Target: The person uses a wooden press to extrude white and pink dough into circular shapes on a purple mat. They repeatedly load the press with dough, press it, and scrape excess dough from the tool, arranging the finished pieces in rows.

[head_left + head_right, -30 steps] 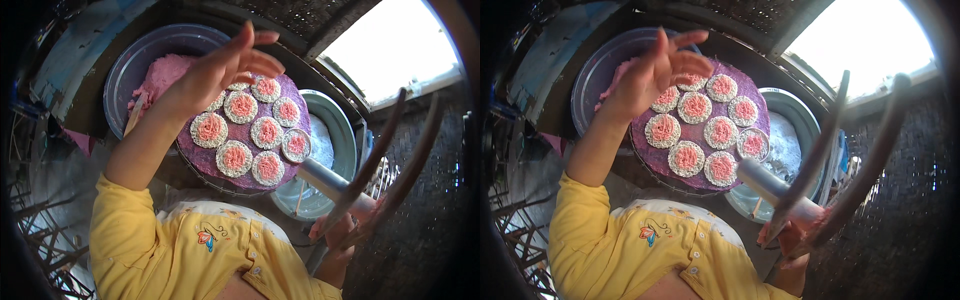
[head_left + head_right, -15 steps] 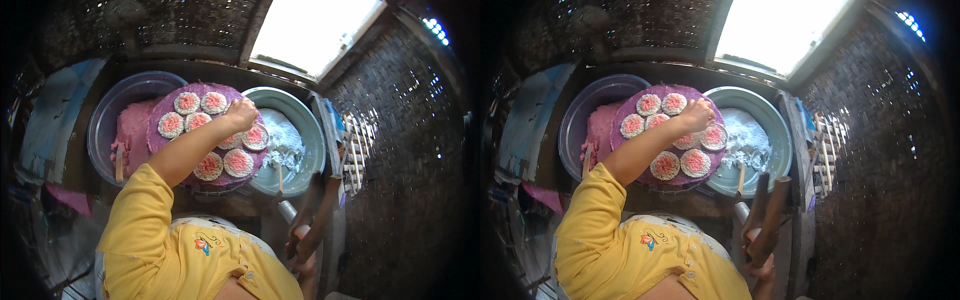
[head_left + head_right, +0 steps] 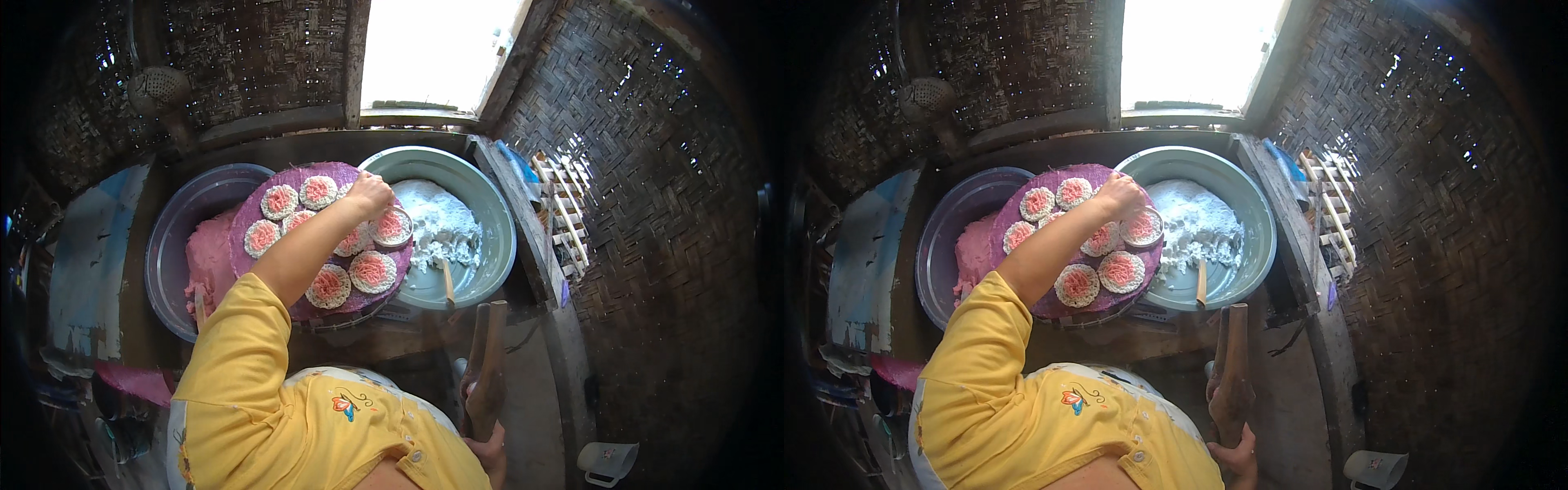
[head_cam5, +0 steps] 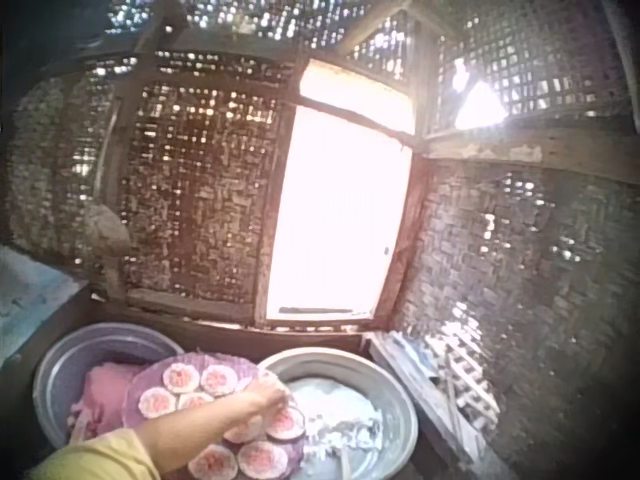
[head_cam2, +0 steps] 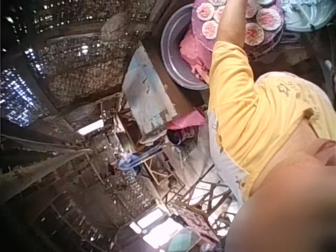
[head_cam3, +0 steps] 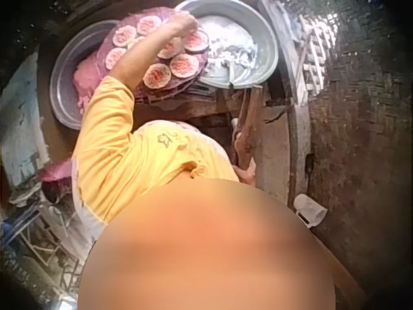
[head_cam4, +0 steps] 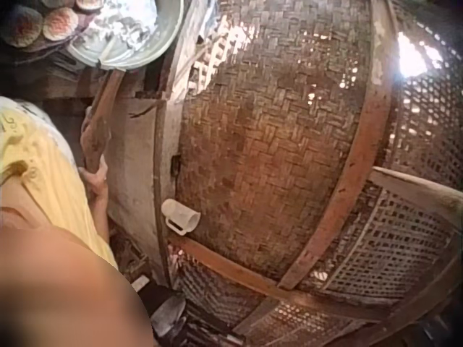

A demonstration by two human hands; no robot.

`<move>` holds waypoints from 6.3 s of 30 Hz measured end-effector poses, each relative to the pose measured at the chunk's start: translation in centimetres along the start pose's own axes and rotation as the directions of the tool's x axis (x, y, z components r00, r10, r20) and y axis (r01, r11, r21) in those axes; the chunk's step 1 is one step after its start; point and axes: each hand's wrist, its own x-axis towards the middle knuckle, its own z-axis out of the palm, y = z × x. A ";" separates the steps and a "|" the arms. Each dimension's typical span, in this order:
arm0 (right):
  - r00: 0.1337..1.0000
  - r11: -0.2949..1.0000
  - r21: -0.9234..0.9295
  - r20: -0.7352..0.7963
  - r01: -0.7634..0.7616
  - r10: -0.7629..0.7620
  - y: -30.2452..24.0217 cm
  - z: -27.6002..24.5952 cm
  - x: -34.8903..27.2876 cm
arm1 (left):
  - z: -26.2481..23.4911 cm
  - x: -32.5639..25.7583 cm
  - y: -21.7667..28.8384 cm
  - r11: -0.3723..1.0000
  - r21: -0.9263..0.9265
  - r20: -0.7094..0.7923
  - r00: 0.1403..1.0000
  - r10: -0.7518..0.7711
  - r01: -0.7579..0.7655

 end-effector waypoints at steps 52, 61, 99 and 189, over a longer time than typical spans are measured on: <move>0.407 0.137 -0.415 0.909 0.899 0.087 -2.8 29.4 18.7 | 4.6 -63.0 -1.7 -0.360 -0.921 0.390 0.343 -0.854 0.152; 0.197 0.112 -0.206 0.977 0.972 0.086 -0.7 38.4 16.8 | 6.4 -65.2 0.4 -0.379 -0.924 0.319 0.438 -0.841 -0.054; 0.725 -0.115 -0.793 0.597 0.599 -0.342 4.4 21.5 20.0 | 20.2 -45.5 0.1 0.443 -0.531 -0.070 0.484 -0.872 0.722; 0.940 0.937 -0.095 0.089 0.337 -0.329 -13.7 14.4 30.1 | 1.4 -21.6 -15.7 0.551 -0.782 -0.094 0.819 -0.566 0.291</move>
